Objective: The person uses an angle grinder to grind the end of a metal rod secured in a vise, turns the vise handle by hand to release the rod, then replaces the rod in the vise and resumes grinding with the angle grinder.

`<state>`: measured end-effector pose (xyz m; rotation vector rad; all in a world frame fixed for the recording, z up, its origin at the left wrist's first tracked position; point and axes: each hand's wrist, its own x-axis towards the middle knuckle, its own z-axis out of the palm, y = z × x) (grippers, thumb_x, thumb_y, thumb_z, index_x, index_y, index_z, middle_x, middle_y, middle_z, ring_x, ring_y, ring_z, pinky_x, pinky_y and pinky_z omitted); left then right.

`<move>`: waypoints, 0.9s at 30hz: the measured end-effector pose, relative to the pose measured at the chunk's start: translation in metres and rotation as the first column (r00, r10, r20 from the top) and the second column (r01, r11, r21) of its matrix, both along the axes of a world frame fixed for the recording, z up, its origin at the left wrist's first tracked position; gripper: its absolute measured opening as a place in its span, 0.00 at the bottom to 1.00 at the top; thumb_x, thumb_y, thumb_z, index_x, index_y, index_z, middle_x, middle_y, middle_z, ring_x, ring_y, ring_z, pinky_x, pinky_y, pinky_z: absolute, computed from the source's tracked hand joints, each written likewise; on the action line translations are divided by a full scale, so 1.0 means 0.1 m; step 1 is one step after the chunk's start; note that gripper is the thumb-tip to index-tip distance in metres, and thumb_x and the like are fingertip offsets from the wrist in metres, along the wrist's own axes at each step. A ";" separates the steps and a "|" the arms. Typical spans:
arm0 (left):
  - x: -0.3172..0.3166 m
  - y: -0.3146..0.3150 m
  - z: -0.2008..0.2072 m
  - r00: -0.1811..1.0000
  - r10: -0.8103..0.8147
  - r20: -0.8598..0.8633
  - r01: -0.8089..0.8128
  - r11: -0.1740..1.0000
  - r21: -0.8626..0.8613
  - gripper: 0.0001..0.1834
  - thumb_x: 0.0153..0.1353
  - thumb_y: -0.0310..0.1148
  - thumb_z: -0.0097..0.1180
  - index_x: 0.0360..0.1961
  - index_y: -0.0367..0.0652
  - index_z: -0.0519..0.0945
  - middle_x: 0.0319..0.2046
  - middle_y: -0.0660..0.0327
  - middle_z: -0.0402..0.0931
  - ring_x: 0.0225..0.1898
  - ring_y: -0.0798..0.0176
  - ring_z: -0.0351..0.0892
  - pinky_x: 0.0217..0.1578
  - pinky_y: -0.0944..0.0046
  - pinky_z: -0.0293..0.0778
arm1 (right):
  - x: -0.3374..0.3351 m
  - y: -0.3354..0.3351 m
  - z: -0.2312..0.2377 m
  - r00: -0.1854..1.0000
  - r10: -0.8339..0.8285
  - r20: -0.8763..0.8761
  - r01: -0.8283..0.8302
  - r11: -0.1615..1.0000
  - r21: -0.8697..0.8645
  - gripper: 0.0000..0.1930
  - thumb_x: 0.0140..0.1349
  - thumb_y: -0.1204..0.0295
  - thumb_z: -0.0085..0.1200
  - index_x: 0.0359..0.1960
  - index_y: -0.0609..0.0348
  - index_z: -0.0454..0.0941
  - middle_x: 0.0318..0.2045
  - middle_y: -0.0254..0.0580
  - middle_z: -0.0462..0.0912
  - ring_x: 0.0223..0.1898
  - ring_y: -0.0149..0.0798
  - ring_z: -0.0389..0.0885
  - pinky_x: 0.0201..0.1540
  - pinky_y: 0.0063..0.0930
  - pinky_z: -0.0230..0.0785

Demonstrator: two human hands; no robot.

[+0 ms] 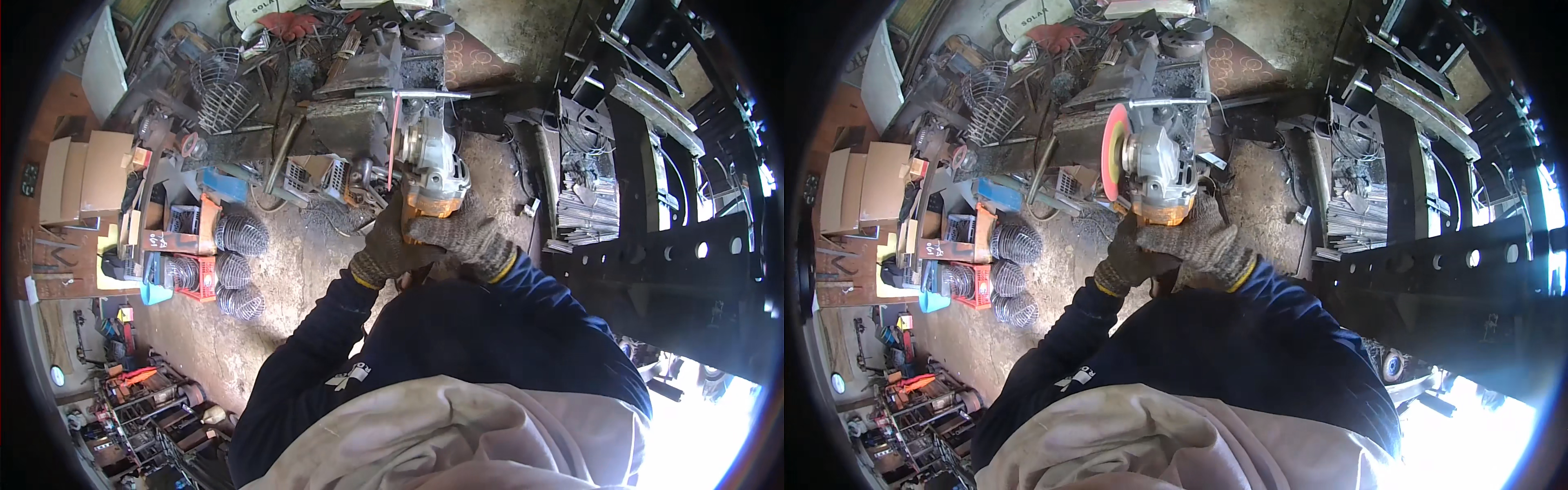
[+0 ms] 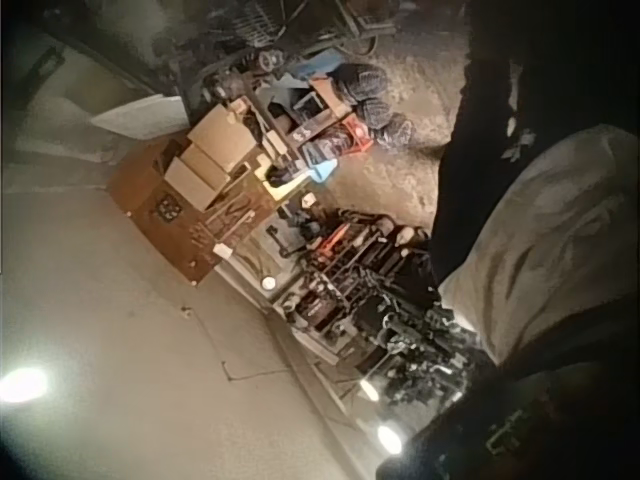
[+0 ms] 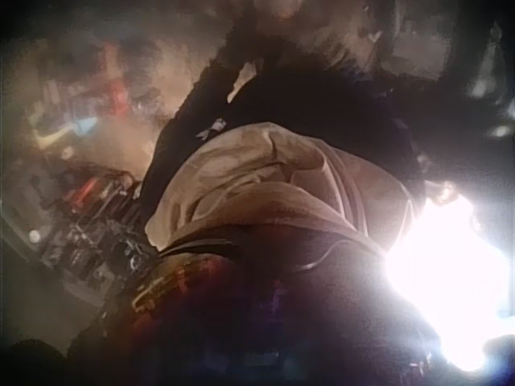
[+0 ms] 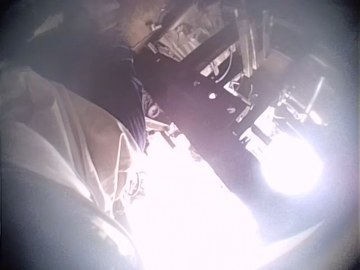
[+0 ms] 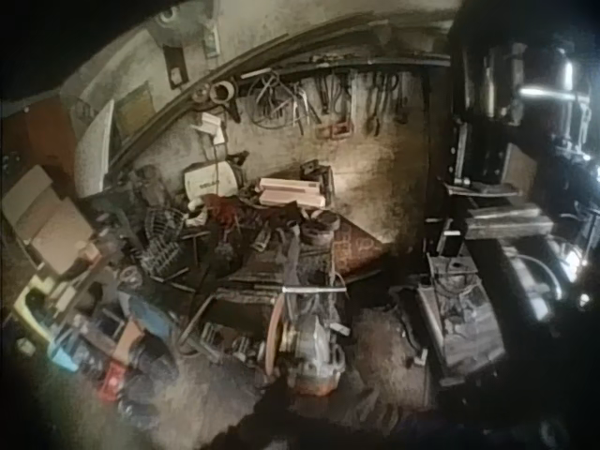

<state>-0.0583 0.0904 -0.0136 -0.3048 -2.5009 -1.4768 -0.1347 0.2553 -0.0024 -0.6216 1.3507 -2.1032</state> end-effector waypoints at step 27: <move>-0.12 0.40 -0.68 0.916 0.199 0.349 -0.282 0.937 0.204 0.61 0.41 0.47 0.82 0.72 0.40 0.57 0.63 0.49 0.70 0.64 0.49 0.74 0.61 0.51 0.74 | -0.38 -0.07 -0.37 0.996 -0.074 -0.058 0.080 0.991 0.109 0.33 0.51 0.65 0.79 0.58 0.58 0.77 0.52 0.41 0.84 0.53 0.37 0.83 0.57 0.35 0.77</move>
